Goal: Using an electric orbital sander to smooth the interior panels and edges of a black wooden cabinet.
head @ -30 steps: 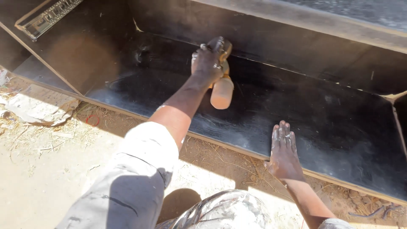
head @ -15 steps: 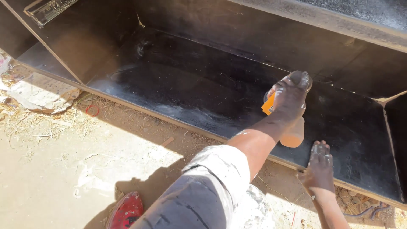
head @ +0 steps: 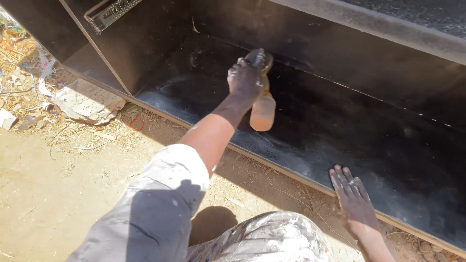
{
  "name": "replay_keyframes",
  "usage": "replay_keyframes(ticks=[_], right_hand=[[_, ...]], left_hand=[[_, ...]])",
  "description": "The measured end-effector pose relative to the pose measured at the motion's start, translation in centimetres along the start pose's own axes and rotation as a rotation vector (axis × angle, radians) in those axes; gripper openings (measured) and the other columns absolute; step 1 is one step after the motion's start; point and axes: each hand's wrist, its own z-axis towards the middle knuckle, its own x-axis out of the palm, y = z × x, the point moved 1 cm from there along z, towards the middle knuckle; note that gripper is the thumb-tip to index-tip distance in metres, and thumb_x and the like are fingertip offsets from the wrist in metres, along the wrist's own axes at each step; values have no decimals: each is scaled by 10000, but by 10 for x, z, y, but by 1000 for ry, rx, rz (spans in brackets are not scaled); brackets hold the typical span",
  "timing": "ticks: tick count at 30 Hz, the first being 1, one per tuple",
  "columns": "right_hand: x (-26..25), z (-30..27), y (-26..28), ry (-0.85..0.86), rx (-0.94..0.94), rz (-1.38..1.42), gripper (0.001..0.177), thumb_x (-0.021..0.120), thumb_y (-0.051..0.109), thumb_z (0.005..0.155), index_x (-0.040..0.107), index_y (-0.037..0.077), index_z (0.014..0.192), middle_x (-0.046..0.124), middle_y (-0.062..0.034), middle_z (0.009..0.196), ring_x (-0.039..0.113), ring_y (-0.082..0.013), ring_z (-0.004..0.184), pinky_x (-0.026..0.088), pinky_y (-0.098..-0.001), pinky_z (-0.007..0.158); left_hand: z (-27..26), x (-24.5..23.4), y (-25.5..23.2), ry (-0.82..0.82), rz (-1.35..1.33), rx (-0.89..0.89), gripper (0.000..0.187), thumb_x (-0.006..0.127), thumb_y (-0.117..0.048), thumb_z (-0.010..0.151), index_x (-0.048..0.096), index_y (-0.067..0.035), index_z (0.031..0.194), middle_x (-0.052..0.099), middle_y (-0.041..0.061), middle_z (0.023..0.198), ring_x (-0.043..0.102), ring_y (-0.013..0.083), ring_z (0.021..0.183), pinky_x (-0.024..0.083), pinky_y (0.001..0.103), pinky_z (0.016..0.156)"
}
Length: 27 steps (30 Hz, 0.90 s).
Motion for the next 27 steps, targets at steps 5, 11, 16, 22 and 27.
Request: replay_keyframes(ticks=[5,11,16,22,27], right_hand=[[-9,52,28,-1,-77,57,1141,644,291,715,50,106,1672,56,-89,1746,65,-217,1596,87,-358,1275],[-26,62,21,247,71,460,1180,791,76,726,71,153,1658,44,-45,1742,13,-220,1596,39,-385,1269],[-18,58,22,223,23,371,1248,820,116,722,-8,84,1654,-20,-121,1735,-2,-267,1589,51,-391,1266],[3,41,21,85,239,199,1284,796,404,688,36,-5,1639,0,-203,1720,-18,-318,1592,0,-442,1278],[-23,23,8,229,401,266,1262,824,356,694,83,-5,1649,111,-248,1712,80,-351,1595,64,-457,1306]], left_hand=[[-1,-42,108,62,-68,-35,849,710,-455,884,275,-324,1601,441,319,1448,548,453,1209,476,524,971],[3,-78,163,249,-30,-107,1028,707,-452,930,23,-266,1675,246,385,1593,512,524,1324,471,546,1031],[6,-63,134,134,-157,-64,980,717,-365,879,99,-74,1582,301,351,1533,544,553,1235,453,617,990],[-35,-58,-33,216,-118,98,1096,739,-389,831,45,-198,1657,208,336,1638,570,456,1280,514,469,968],[-91,-69,-146,183,-132,253,751,620,-380,904,349,-121,1554,531,206,1360,664,442,1145,570,589,858]])
